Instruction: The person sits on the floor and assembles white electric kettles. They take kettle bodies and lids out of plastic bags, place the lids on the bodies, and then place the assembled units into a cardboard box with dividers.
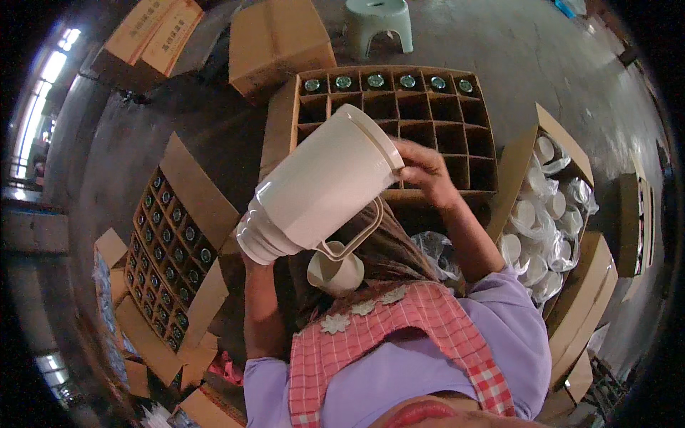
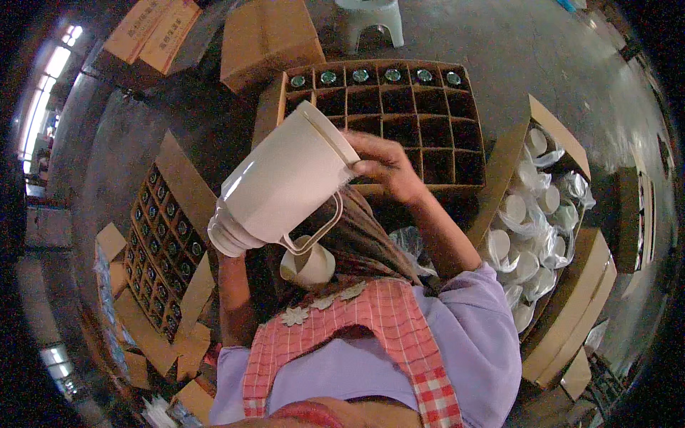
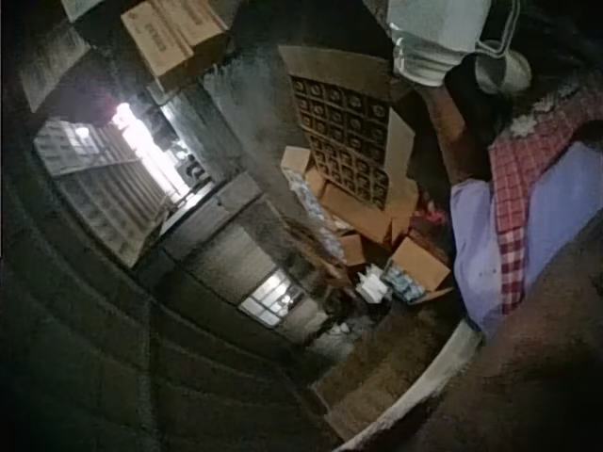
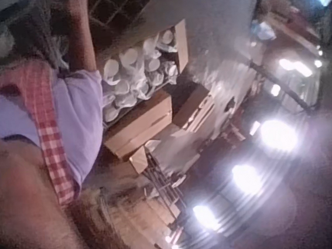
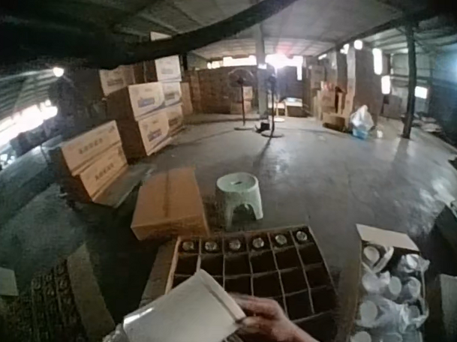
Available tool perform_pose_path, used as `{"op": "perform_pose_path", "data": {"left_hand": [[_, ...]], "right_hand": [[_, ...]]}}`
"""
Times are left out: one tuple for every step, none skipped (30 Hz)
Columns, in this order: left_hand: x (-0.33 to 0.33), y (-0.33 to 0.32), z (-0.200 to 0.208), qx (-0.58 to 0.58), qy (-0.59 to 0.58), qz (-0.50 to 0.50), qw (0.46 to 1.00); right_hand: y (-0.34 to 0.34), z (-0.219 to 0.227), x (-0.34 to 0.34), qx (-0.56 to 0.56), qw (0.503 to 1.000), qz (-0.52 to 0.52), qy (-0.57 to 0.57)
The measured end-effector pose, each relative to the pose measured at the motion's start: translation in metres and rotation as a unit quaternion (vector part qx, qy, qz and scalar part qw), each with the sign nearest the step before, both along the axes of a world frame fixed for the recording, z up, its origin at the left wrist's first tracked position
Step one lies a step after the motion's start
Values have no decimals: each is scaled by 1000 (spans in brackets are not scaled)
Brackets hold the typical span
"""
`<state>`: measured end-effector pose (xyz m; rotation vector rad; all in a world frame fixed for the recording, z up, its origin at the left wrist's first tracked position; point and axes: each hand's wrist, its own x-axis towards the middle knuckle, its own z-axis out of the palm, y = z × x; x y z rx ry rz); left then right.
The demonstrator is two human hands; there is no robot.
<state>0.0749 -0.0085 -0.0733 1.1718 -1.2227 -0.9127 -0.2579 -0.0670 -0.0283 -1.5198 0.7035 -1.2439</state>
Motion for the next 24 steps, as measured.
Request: {"op": "perform_pose_path", "data": {"left_hand": [[-3,1,7,-17,-22,2,1000],[-15,3,24,-46,-63,14,997],[-32,3,43,-91,-127,21,987],[-51,2,65,-165,-224,33,960],[-58,3,75,-188,-264,51,945],[-46,3,61,-160,-280,76,943],[-29,3,33,-39,22,68,997],[-30,-1,41,7,-190,62,980],[-4,-1,14,-25,-147,15,989],[21,-2,-14,-53,-99,-39,993],[13,-2,-13,-51,-97,-49,993],[3,-1,-7,-20,-17,-10,1000],[-8,-1,1,11,63,30,998],[-26,1,24,-20,-61,45,997],[-22,-1,24,-18,-61,44,997],[-13,-5,21,44,115,-32,992],[-6,-7,19,65,139,-64,986],[-5,-8,16,72,130,-79,986],[-4,-9,13,78,126,-93,985],[-8,-9,12,84,123,-103,983],[-12,-9,11,88,122,-112,982],[-16,-11,10,91,119,-121,981],[-19,-10,8,94,117,-126,981],[-21,-10,7,96,112,-130,980]], "right_hand": [[4,-3,5,-6,999,-32,-7],[3,0,6,82,993,-85,25],[3,1,6,175,973,-140,59],[-3,2,5,214,964,-153,36],[-13,5,4,249,956,-158,12],[-17,9,0,280,953,-107,-37],[-13,16,-5,248,965,-50,-69],[-12,7,-8,159,984,-42,-62],[-9,2,-5,68,996,-25,-58],[2,11,1,59,997,-39,14],[3,-2,5,-21,996,-88,1],[5,-5,8,88,990,-107,-34],[7,-7,9,194,970,-125,-69],[1,-8,5,194,973,-101,-76],[-5,-5,0,193,975,-77,-82],[-4,-1,-6,154,985,-64,-52],[-5,9,-7,153,985,-63,-53],[-7,18,-9,146,986,-15,-82],[-11,23,-11,139,983,33,-111],[-19,25,-16,-66,997,4,35],[-21,29,-17,-67,997,5,36],[-22,35,-20,-180,978,0,100],[-21,44,-20,-287,944,-6,163],[-18,54,-16,-302,937,-12,177]]}}
